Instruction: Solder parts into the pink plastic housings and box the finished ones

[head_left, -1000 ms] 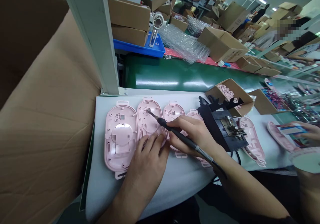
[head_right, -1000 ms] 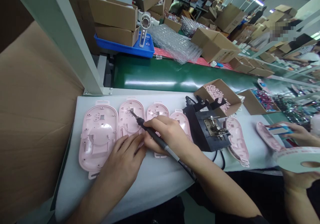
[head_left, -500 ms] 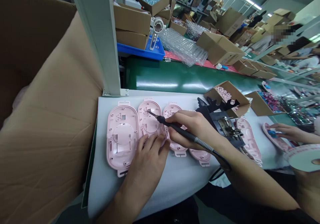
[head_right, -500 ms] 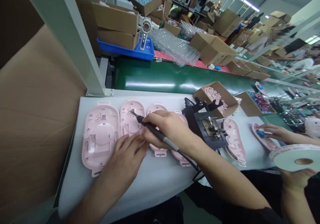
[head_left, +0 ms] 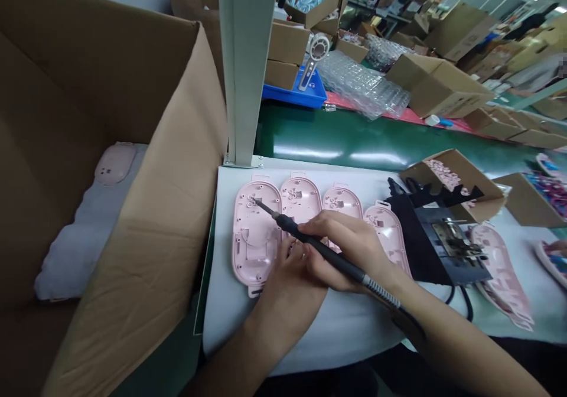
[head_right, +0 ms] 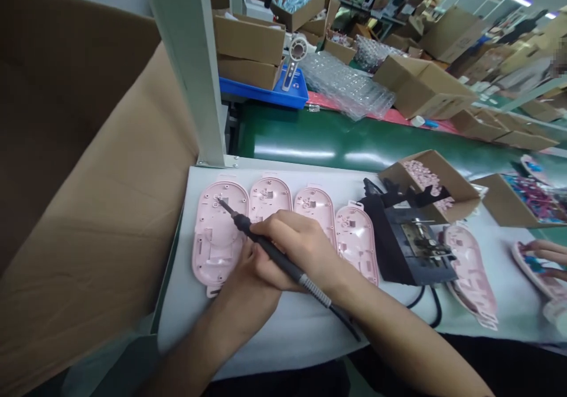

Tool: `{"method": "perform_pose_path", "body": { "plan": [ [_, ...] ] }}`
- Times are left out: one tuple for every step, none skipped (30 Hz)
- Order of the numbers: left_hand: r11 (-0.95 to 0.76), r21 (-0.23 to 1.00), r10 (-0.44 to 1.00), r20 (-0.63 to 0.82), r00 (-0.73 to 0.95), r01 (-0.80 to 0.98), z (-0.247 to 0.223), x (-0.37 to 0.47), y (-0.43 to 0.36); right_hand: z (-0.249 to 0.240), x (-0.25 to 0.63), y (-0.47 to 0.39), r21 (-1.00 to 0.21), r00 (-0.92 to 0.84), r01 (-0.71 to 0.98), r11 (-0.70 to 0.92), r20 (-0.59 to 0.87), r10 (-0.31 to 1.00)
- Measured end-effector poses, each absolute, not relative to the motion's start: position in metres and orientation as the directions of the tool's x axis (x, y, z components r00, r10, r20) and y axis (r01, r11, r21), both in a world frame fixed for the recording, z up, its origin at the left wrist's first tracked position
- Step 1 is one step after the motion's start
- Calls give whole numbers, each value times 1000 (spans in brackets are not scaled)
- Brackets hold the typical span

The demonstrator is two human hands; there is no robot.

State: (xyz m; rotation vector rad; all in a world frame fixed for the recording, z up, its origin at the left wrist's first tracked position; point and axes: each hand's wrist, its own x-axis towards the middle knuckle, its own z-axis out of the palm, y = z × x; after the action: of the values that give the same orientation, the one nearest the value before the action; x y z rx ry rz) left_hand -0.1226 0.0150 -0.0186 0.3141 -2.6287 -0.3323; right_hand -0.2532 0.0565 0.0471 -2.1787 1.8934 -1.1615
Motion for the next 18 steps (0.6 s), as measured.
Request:
{"method": "perform_pose_path", "body": {
  "plan": [
    [946, 281, -271, 409, -872, -162, -18, -122, 15, 47, -253, 57, -468, -11, -845, -261, 502, -865],
    [946, 280, -269, 393, -879, -164, -17, -121, 15, 47, -254, 57, -460, -5, -847, -264, 504, -864],
    [945, 282, -269, 374, -888, -167, -17, -120, 15, 48, -254, 58, -456, -3, -849, -268, 510, -860],
    [943, 288, -269, 357, -895, -168, -16, -119, 15, 48, -255, 58, -451, -4, -851, -270, 519, -855],
    [941, 294, -266, 344, -900, -166, -16, -119, 15, 49, -255, 59, -448, -9, -853, -268, 526, -850],
    [942, 295, -259, 335, -906, -160, -16, -118, 14, 49, -255, 60, -447, -14, -855, -264, 529, -849],
    [944, 293, -250, 337, -908, -151, -17, -118, 14, 50, -254, 61, -448, -16, -855, -261, 526, -850],
    [946, 292, -244, 352, -904, -141, -17, -119, 14, 50, -254, 61, -449, -15, -856, -258, 519, -855],
    [946, 293, -246, 374, -894, -138, -18, -119, 13, 49, -254, 62, -450, -12, -856, -254, 509, -861],
    [944, 298, -256, 400, -880, -140, -19, -120, 13, 49, -254, 62, -451, -8, -856, -252, 498, -867],
    [941, 308, -268, 423, -865, -141, -19, -121, 13, 49, -254, 62, -450, -3, -856, -253, 493, -870],
    [937, 319, -281, 437, -854, -145, -20, -122, 13, 49, -254, 61, -447, -2, -858, -252, 493, -870],
    [934, 326, -290, 442, -849, -149, -20, -122, 13, 48, -254, 61, -443, -3, -861, -248, 493, -870],
    [933, 326, -291, 443, -848, -150, -20, -123, 13, 48, -254, 61, -441, -4, -863, -245, 492, -871],
    [934, 325, -287, 437, -853, -148, -20, -123, 14, 47, -254, 60, -442, -5, -863, -244, 492, -871],
    [934, 325, -284, 425, -860, -148, -20, -123, 14, 47, -255, 60, -443, -5, -862, -245, 490, -871],
    [934, 325, -280, 413, -867, -146, -21, -123, 15, 47, -255, 60, -446, -6, -861, -244, 488, -873],
    [935, 325, -275, 402, -873, -145, -22, -122, 15, 46, -255, 60, -450, -6, -859, -244, 485, -874]
  ]
}}
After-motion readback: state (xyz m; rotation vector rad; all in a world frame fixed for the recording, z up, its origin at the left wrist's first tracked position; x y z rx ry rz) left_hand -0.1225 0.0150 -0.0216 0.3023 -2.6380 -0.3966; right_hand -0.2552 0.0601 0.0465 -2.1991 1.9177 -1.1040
